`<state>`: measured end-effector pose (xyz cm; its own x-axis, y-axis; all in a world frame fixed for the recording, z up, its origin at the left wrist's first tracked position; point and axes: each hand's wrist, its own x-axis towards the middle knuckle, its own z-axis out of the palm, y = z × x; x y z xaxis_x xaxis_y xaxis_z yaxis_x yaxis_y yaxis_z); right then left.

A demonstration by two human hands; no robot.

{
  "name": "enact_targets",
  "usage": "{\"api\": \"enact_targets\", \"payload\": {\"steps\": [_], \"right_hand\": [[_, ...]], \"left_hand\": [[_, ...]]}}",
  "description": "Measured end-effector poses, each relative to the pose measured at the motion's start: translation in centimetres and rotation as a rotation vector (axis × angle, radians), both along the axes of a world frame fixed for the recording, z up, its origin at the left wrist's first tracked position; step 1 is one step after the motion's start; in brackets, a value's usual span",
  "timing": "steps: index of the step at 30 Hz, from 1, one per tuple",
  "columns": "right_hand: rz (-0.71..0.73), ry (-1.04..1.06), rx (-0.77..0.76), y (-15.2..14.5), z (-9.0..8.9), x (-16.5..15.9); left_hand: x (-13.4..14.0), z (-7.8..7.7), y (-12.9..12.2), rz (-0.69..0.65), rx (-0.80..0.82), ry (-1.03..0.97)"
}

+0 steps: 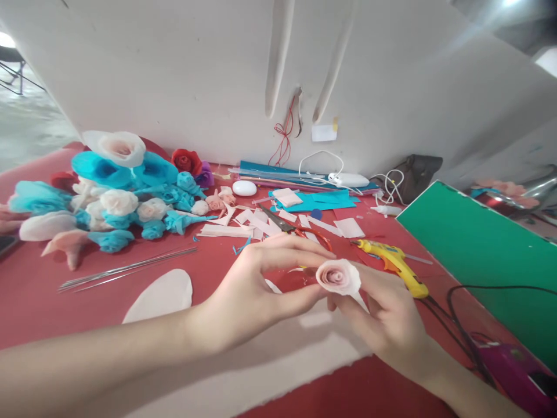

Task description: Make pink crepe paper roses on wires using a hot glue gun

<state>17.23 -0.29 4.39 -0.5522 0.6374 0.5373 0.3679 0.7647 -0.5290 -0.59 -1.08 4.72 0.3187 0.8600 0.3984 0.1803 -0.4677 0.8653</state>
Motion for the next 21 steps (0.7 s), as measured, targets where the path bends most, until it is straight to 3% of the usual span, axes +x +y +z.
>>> {"api": "enact_targets", "payload": {"steps": [5, 13, 18, 20, 21], "right_hand": [[0.018, 0.016, -0.122, -0.1, -0.6, 0.1], [-0.041, 0.083, -0.071, 0.2, -0.9, 0.1], [-0.052, 0.089, -0.102, 0.0, -0.8, 0.4], [-0.067, 0.107, -0.16, 0.0, -0.8, 0.5], [-0.072, 0.122, -0.201, -0.1, -0.8, 0.5]], "left_hand": [[0.1, -0.1, 0.0, 0.037, -0.007, -0.037], [0.2, -0.6, 0.1, -0.001, 0.128, -0.084], [-1.3, 0.5, 1.9, -0.066, 0.283, 0.17], [-2.3, 1.0, 3.2, -0.082, 0.225, 0.314], [-2.9, 1.2, 3.8, -0.102, 0.116, 0.444]]}}
